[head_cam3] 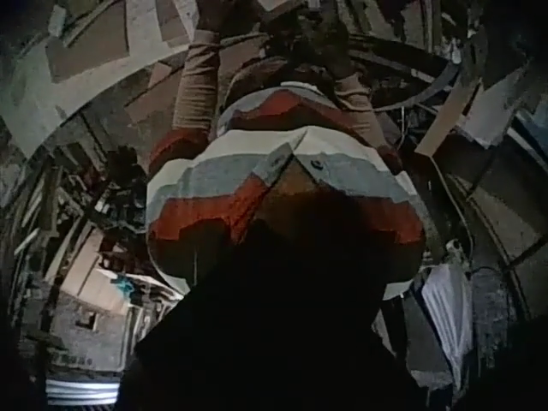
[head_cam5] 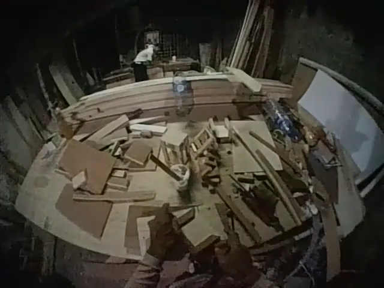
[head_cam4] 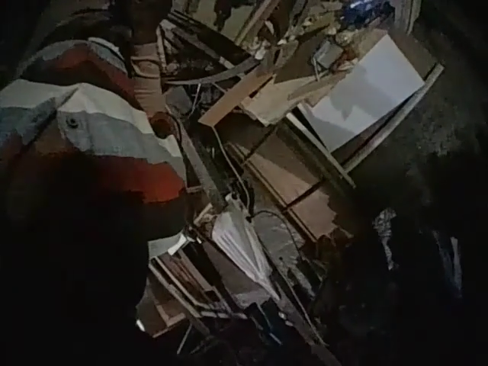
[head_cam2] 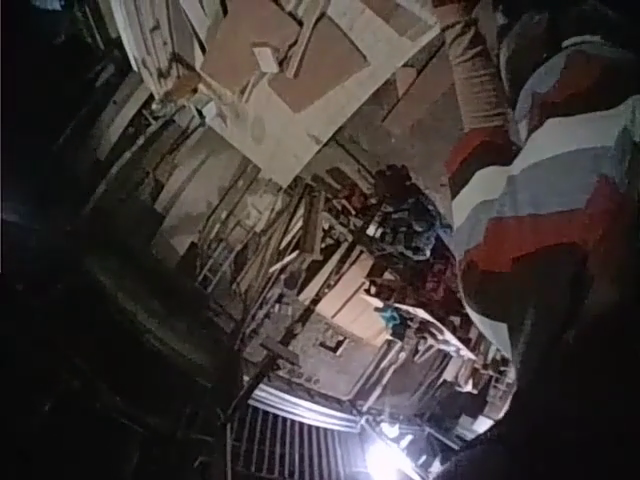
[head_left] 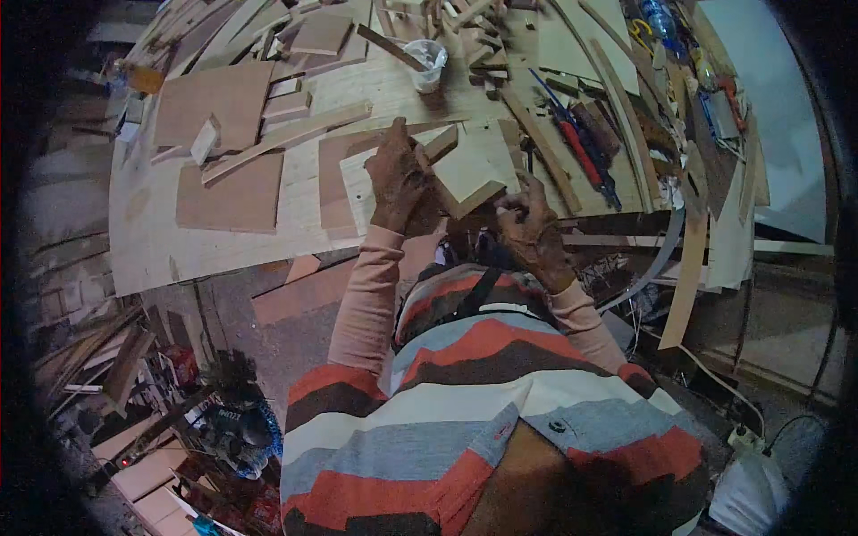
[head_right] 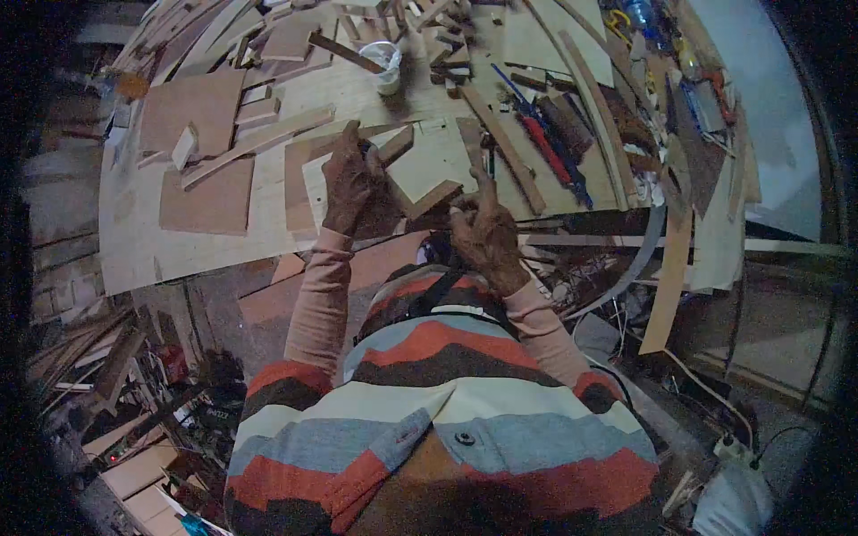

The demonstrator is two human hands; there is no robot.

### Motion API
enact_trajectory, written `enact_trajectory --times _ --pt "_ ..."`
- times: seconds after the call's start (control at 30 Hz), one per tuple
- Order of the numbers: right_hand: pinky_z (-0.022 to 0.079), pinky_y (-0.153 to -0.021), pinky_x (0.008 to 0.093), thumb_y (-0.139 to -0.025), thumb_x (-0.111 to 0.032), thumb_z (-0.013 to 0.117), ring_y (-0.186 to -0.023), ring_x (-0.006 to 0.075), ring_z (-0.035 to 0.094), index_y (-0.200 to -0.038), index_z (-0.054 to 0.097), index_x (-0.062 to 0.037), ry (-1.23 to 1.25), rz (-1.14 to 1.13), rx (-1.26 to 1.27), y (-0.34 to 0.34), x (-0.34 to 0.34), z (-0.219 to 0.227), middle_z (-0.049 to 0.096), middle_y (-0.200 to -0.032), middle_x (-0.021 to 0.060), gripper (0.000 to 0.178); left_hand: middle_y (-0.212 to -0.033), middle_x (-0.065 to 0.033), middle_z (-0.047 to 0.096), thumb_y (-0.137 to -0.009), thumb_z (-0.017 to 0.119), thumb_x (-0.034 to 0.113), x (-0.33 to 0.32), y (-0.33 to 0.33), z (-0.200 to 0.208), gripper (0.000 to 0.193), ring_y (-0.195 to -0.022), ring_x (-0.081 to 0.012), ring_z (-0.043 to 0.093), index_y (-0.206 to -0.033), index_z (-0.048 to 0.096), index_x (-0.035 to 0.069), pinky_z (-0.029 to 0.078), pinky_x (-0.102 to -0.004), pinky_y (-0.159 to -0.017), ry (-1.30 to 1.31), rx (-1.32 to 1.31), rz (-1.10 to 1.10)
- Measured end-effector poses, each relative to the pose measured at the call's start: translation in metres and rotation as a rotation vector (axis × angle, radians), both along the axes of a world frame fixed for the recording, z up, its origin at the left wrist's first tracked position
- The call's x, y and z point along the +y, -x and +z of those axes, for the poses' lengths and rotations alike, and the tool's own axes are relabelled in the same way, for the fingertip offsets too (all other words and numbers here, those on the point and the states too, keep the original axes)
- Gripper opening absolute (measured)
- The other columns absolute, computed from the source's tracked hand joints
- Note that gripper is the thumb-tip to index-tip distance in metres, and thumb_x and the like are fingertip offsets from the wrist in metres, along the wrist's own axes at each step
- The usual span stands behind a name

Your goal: Measuring and gluing wooden pieces to assemble a small frame.

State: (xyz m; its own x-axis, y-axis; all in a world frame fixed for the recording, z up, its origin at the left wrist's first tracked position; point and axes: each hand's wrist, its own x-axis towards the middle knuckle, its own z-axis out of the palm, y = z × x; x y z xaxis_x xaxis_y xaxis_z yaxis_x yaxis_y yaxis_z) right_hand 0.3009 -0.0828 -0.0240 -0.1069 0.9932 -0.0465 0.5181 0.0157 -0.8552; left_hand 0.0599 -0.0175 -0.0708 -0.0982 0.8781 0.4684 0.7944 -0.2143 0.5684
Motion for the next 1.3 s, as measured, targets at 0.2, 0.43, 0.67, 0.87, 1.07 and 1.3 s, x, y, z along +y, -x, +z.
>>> enact_trajectory --times 0.2,0.43,0.67,0.87,1.07,1.3 --pt "0.055 -0.073 0.0430 -0.086 -0.015 0.065 -0.083 0.0336 0.071 -0.148 0.035 -0.0044 -0.073 -0.013 -0.090 0.002 0.004 -0.002 0.070 -0.102 0.0188 0.069 -0.091 -0.0173 0.066 -0.088 0.062 0.017 -0.027 -0.004 0.012 0.060 -0.081 -0.0346 0.065 -0.142 0.043 -0.001 0.052 -0.0417 -0.068 0.089 0.029 0.027" --pt "0.053 -0.082 0.0442 -0.090 -0.011 0.059 -0.097 0.0360 0.068 -0.147 0.035 -0.0014 -0.217 -0.028 -0.047 -0.003 0.037 -0.010 0.067 -0.113 0.0230 0.063 -0.085 -0.0193 0.065 -0.086 0.056 0.011 -0.065 -0.014 0.011 0.062 -0.076 -0.0338 0.063 -0.142 0.035 -0.003 0.051 -0.0422 -0.066 0.205 -0.537 -0.036" --pt "0.052 -0.087 0.0432 -0.091 -0.010 0.055 -0.104 0.0350 0.067 -0.140 0.045 0.0001 -0.342 -0.084 -0.115 -0.013 0.033 -0.017 0.066 -0.110 0.0216 0.051 -0.098 -0.0218 0.064 -0.084 0.058 0.005 -0.081 -0.024 0.036 0.060 -0.080 -0.0333 0.063 -0.139 0.039 -0.003 0.051 -0.0444 -0.070 0.181 -0.465 0.066" --pt "0.052 -0.087 0.0409 -0.093 -0.014 0.058 -0.099 0.0320 0.067 -0.133 0.053 -0.0002 -0.261 -0.117 -0.073 -0.014 0.017 -0.022 0.067 -0.109 0.0194 0.042 -0.111 -0.0159 0.061 -0.084 0.065 0.006 -0.086 -0.036 0.038 0.044 -0.101 -0.0352 0.059 -0.127 0.054 0.002 0.048 -0.0448 -0.086 0.010 -0.012 -0.046" --pt "0.053 -0.079 0.0405 -0.093 -0.014 0.060 -0.090 0.0270 0.068 -0.130 0.055 -0.0035 -0.263 -0.136 -0.061 -0.003 0.017 -0.007 0.069 -0.104 0.0171 0.040 -0.118 -0.0134 0.058 -0.072 0.072 0.016 -0.081 -0.065 0.029 0.049 -0.111 -0.0359 0.054 -0.118 0.059 0.004 0.042 -0.0496 -0.091 -0.037 0.176 -0.304" --pt "0.053 -0.066 0.0432 -0.092 -0.019 0.061 -0.075 0.0350 0.069 -0.129 0.055 -0.0086 -0.330 -0.130 -0.257 -0.003 0.020 -0.016 0.069 -0.091 0.0189 0.038 -0.122 -0.0128 0.058 -0.080 0.069 0.017 -0.076 -0.074 0.033 0.042 -0.119 -0.0330 0.054 -0.120 0.060 0.005 0.035 -0.0522 -0.111 0.013 0.159 -0.342"
